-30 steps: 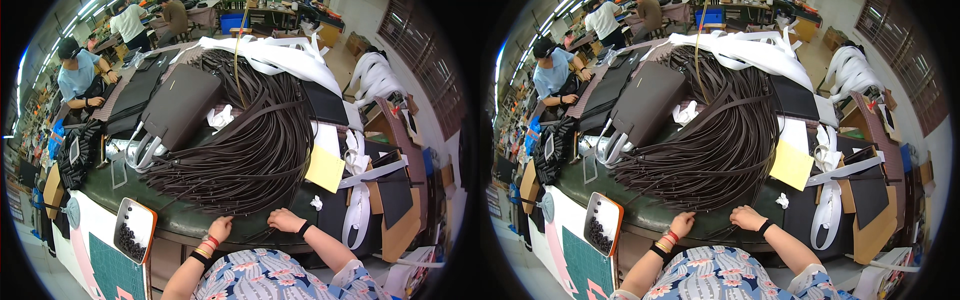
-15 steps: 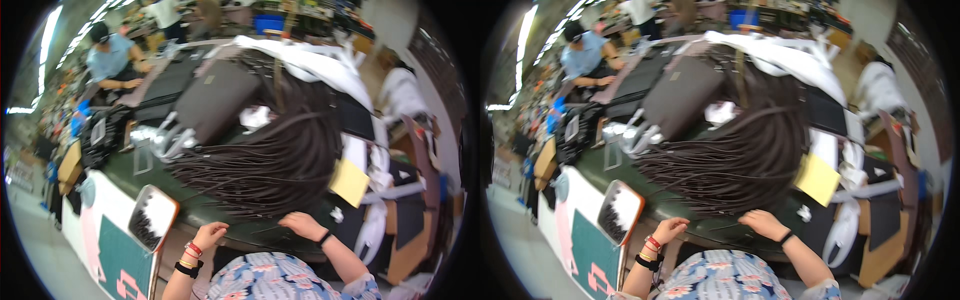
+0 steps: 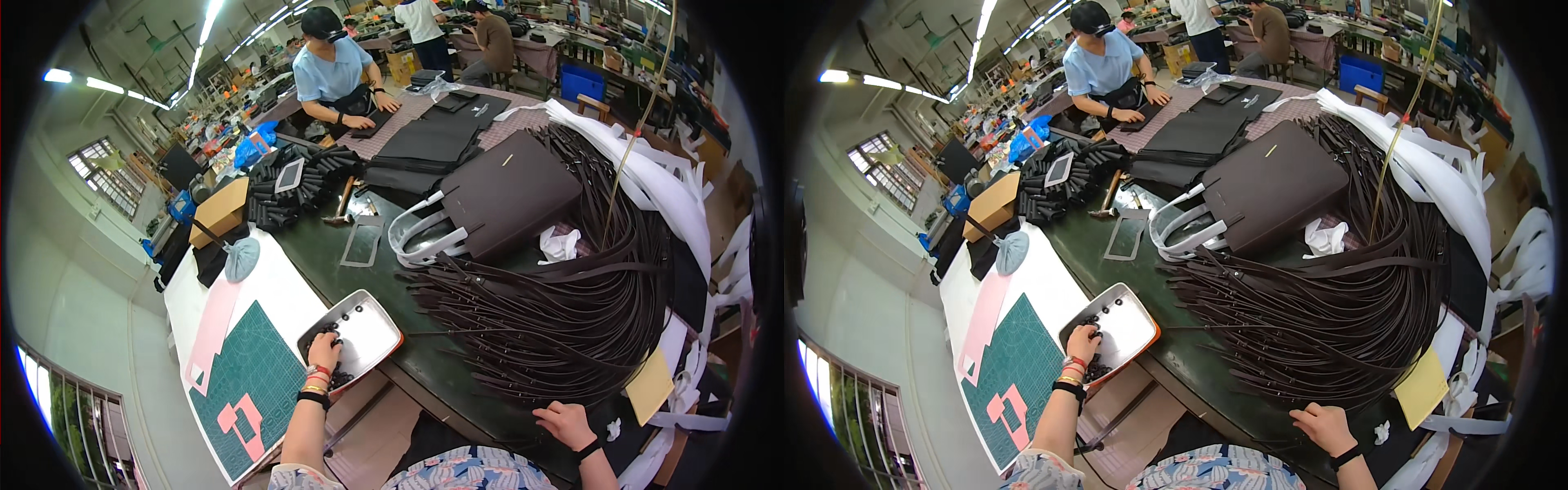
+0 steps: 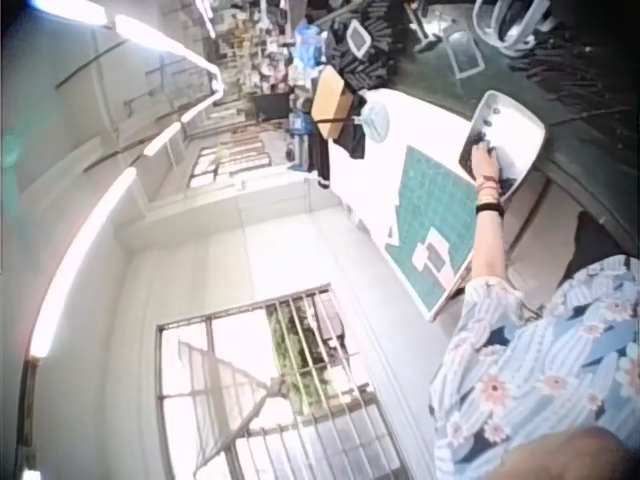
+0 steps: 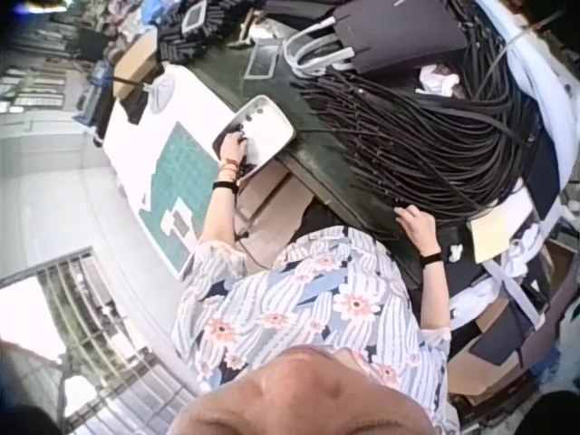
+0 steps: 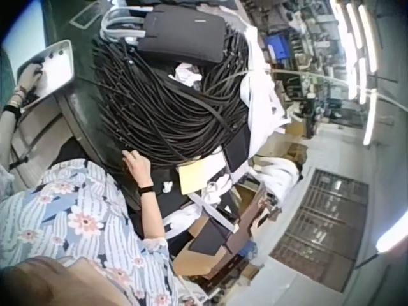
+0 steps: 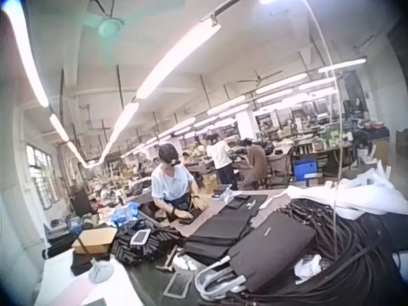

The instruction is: The person attaches small black plastic hardware pieces to the ends of long dark leather straps by hand. They repeatedly pick up a strap, slide a piece onto the end, and place the strap back on the table. The workspace is a factory floor with other workers assembling similar items in the background.

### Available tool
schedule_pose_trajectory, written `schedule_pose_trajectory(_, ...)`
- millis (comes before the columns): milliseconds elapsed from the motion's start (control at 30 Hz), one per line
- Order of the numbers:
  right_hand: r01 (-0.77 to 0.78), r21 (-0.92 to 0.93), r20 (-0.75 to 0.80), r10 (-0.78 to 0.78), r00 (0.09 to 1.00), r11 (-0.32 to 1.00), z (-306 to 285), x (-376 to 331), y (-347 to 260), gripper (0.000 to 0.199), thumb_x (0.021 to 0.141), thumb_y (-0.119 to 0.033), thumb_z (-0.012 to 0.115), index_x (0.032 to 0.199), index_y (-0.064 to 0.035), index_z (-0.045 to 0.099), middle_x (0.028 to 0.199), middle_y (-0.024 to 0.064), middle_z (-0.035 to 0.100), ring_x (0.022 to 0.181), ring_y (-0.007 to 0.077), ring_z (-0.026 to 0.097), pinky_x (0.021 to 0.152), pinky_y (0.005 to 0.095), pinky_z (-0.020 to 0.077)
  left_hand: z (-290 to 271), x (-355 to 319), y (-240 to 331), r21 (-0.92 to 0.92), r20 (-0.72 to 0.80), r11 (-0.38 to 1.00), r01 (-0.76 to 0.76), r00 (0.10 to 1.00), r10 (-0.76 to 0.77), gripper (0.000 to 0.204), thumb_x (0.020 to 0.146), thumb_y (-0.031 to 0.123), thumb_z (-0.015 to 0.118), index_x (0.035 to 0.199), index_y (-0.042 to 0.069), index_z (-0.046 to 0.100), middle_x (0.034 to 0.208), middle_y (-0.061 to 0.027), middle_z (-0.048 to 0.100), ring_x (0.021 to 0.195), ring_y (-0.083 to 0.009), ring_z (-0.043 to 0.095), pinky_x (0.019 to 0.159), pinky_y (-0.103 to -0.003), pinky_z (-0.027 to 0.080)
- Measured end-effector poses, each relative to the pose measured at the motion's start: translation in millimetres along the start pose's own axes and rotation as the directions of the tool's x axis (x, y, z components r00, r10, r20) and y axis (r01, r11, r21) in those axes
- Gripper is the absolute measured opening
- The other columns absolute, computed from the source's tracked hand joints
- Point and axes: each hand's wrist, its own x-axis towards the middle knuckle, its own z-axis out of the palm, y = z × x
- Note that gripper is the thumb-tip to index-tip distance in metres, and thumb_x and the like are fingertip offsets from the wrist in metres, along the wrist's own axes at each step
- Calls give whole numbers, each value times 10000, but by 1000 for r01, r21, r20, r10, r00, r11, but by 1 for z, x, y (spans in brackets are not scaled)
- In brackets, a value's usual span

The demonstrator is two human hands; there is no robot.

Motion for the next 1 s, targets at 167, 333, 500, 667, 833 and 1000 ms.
schedule_pose_trajectory(167,-8,17,-171,11,985,1000,0,10,-8,229,743,-156,747,948,-108,656,787,38,593,677,230,627,588,336,497,11,3,16,180,-29,983,49,999,-44,237,676,132,789,867,72,662,958,-120,590,905,-325,610,779,-420,517)
schedule_pose_trajectory(333,-5,-2,-168,5,986,1000,-13,15,-23,234,771,-168,737,994,-147,670,772,19,578,625,206,600,570,326,480,-5,1,38,63,-68,997,-38,997,42,213,691,133,762,851,66,639,863,-107,594,823,-288,629,734,-403,529)
schedule_pose_trajectory(500,-37,-4,-397,33,917,999,-19,21,-34,217,757,-182,755,968,-154,708,688,-1,539,546,179,544,498,310,428,-20,-46,164,-563,145,825,-54,976,163,202,735,75,756,882,20,629,785,-80,694,718,-149,708,668,-268,574)
schedule_pose_trajectory(667,-13,36,-461,28,887,999,-28,29,-39,189,769,-180,748,947,-140,699,698,4,555,546,178,563,493,306,444,7,-101,285,-646,316,729,-227,789,526,230,705,25,743,860,-4,576,766,-111,647,714,-204,694,646,-285,565)
schedule_pose_trajectory(833,-63,-8,-458,53,887,998,-27,16,-42,179,794,-187,726,959,-122,698,725,1,562,548,174,571,505,293,460,20,-115,343,-590,271,652,-477,644,716,215,700,26,698,881,22,581,758,-103,621,693,-241,656,641,-327,542)
schedule_pose_trajectory(1000,-127,8,-486,115,866,992,-20,13,-39,146,803,-194,719,920,-111,689,727,13,566,558,182,584,513,296,471,17,-125,356,-590,280,648,-482,630,724,253,693,8,717,925,26,617,808,-95,642,714,-206,679,666,-290,568)
